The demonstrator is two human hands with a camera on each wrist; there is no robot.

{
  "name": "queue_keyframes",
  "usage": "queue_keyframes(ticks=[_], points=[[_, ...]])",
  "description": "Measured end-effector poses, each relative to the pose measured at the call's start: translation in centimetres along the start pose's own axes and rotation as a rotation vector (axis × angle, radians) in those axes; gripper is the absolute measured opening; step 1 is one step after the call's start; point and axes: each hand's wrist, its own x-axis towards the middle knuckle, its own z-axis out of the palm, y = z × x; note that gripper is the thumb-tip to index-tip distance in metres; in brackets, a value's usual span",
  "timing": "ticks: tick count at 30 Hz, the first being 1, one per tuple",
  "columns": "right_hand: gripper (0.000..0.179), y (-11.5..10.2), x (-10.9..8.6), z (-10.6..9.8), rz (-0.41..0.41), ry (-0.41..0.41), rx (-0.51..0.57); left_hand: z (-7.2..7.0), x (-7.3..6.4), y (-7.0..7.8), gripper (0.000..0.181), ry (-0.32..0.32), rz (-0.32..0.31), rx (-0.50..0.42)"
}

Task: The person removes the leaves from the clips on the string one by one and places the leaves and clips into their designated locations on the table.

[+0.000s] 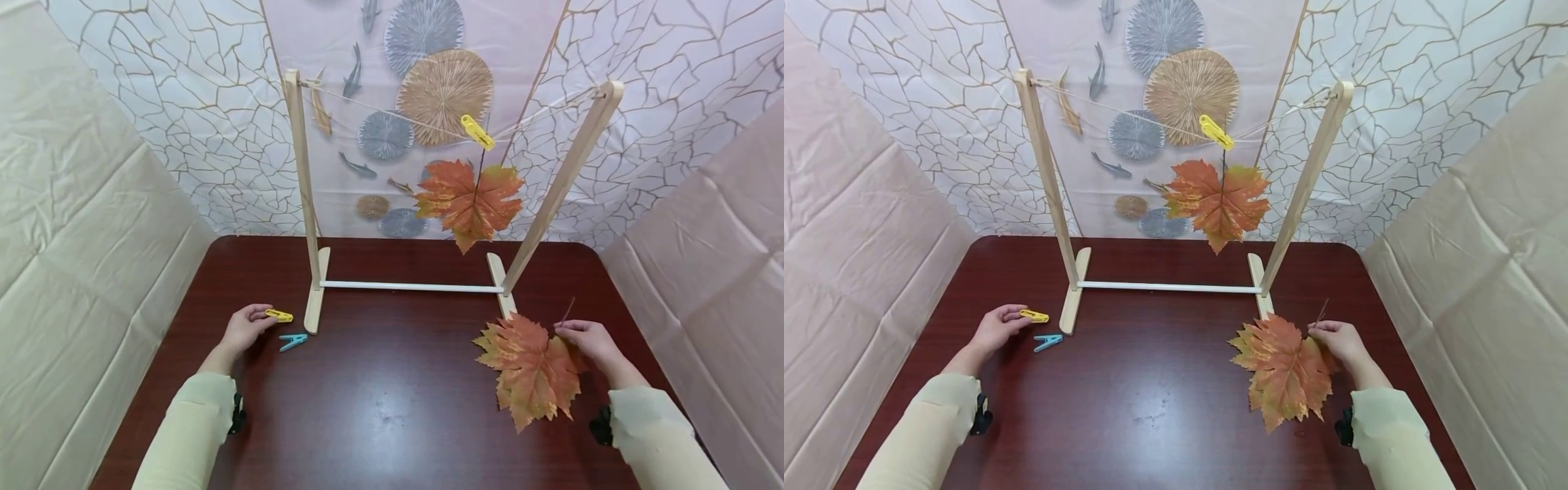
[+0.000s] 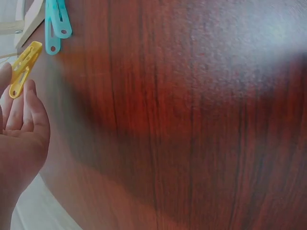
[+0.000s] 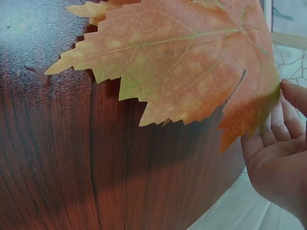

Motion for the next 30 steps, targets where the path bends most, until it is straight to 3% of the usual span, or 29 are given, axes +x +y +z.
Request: queue_keyframes(ticks=[14, 21, 26, 30], points=[[0.049, 0.5, -0.1, -0.2, 0.045, -0.037, 0.017, 0.3, 0.0, -0.9, 0.045, 0.005, -0.008, 0.091], [0.048, 0.9, -0.4, -0.8, 0.062, -0.048, 0.135, -0.3, -0.4, -0.8, 0.045, -0.002, 0.016, 0.102], [0.045, 0.5, -0.2, -1.3, 0.027, -0.053, 0.18, -1.2, -0.8, -0.2, 0.046, -0.014, 0.022, 0.084], [0.045, -0.4, 0.1, -1.8, 0.0, -0.049, 0.182, -2.0, -0.9, 1.1, 0.049, -0.019, 0.074, 0.068]])
